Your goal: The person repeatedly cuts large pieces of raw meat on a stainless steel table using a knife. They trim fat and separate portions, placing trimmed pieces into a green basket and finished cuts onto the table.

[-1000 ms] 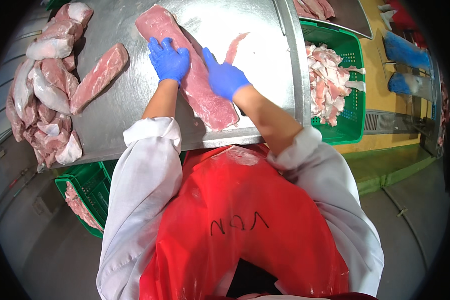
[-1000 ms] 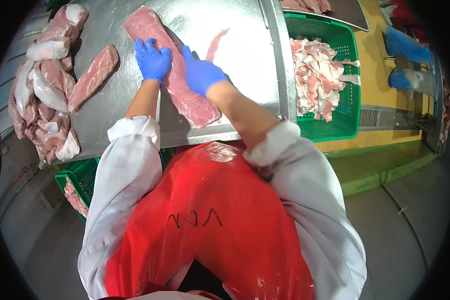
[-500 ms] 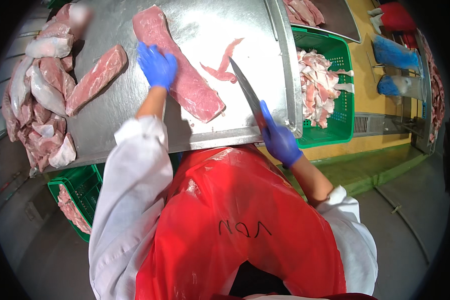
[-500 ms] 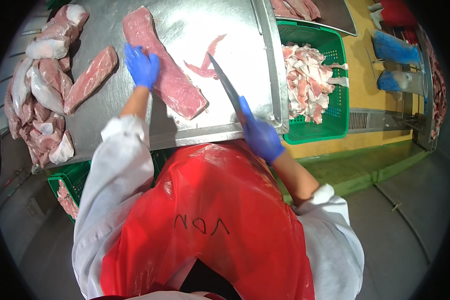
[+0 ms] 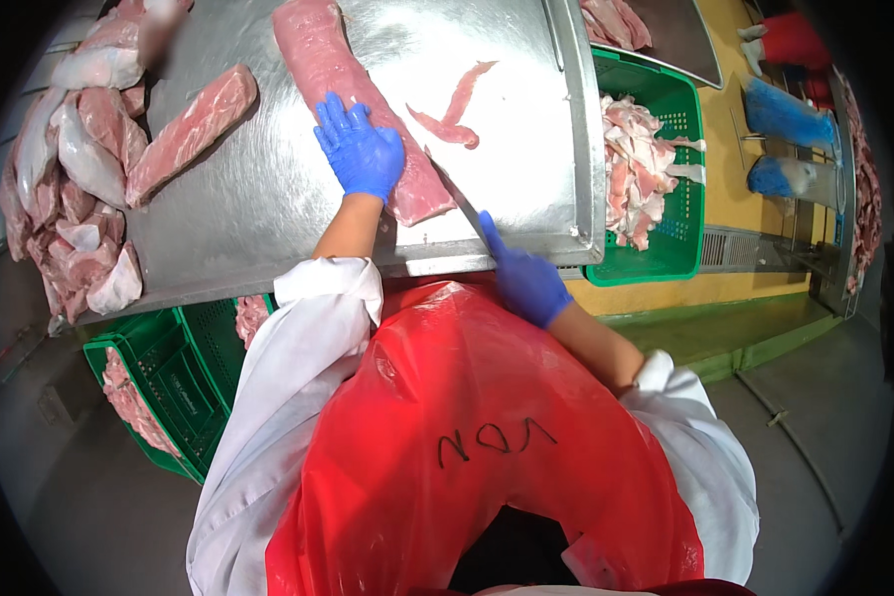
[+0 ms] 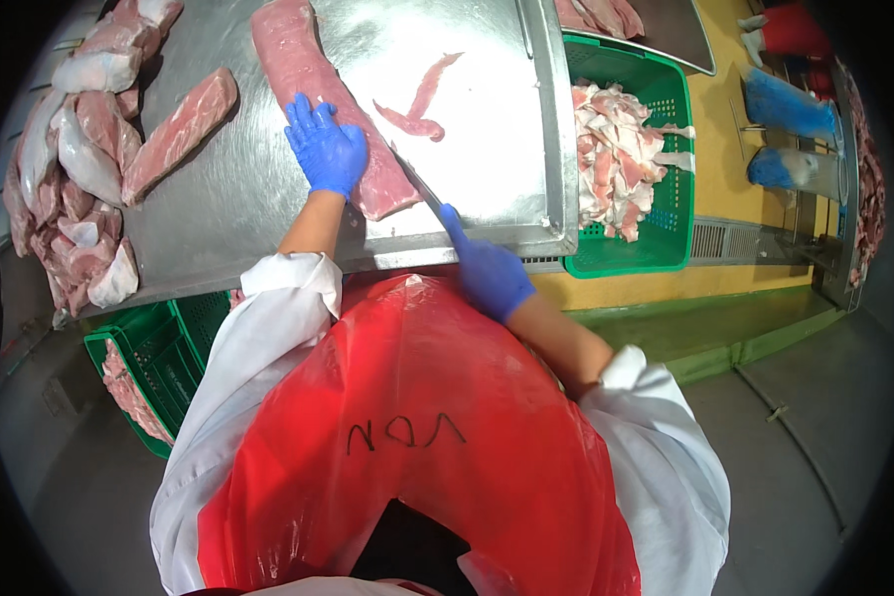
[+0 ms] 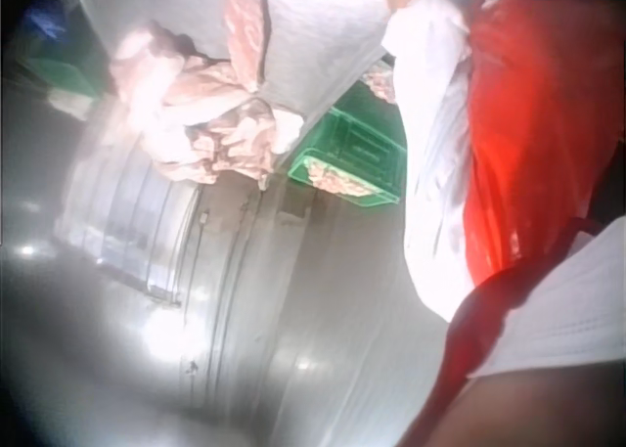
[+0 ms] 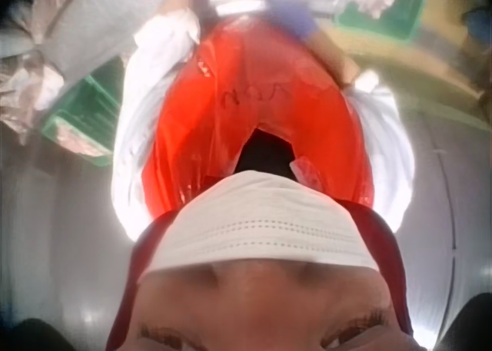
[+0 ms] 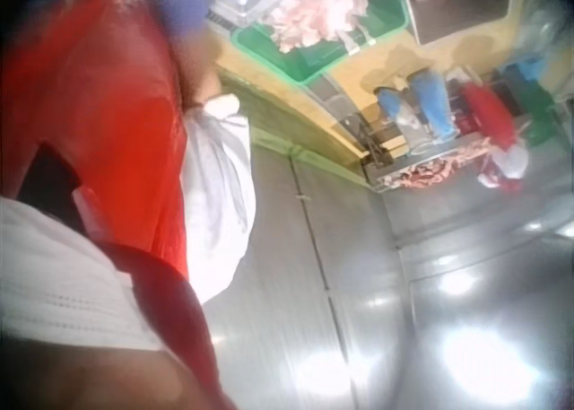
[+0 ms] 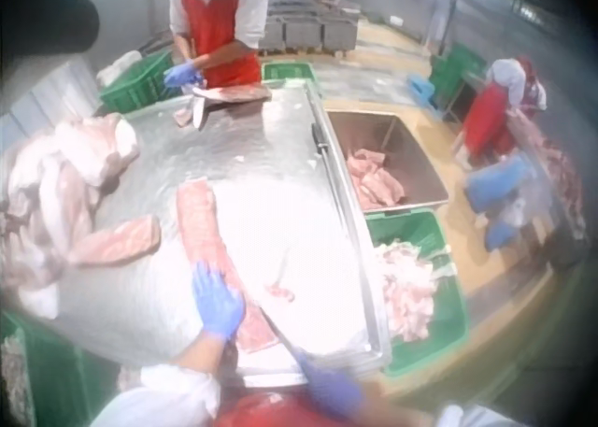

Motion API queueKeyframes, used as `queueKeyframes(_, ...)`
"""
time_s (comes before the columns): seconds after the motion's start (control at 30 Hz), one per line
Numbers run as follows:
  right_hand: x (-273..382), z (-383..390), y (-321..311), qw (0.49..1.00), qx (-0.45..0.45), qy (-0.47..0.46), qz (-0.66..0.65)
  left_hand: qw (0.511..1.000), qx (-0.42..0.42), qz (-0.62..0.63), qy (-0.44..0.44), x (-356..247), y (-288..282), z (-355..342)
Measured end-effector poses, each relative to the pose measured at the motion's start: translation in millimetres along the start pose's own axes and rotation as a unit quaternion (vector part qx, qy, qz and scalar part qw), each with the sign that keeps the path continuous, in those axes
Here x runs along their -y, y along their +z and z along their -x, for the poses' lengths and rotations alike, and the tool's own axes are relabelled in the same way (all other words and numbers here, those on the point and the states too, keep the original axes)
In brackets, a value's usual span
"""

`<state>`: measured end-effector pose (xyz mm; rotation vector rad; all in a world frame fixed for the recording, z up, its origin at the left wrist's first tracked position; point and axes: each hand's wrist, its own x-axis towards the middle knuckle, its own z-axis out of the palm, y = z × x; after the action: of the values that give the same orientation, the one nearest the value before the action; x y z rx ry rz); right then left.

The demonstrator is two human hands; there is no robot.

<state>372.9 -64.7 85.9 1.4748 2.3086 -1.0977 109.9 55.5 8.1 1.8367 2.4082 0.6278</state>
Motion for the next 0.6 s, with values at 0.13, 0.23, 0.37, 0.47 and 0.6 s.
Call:
queueKeyframes(0.13, -23, 42, -12, 0.999, -0.005, 0.028, 0.014, 1.000, -0.018, 0.000, 0.012, 34, -3, -15)
queueKeyframes(0.23, -49, 38, -27, 0.991, -0.120, -0.023, -0.050, 1.000, 0.002, -0.007, 0.030, 71, -11, -17)
queueKeyframes(0.37, -54, 34, -34, 0.959, -0.163, -0.006, -0.234, 0.994, 0.045, -0.098, 0.023, 44, -23, -23)
queueKeyframes(0.47, -51, 49, -35, 0.875, -0.143, 0.039, -0.460, 0.969, 0.073, 0.226, 0.072, -2, 17, -38)
queueKeyframes(0.6, -82, 59, -40, 0.685, -0.013, -0.007, -0.729, 0.956, 0.148, 0.250, 0.037, -58, 78, -57)
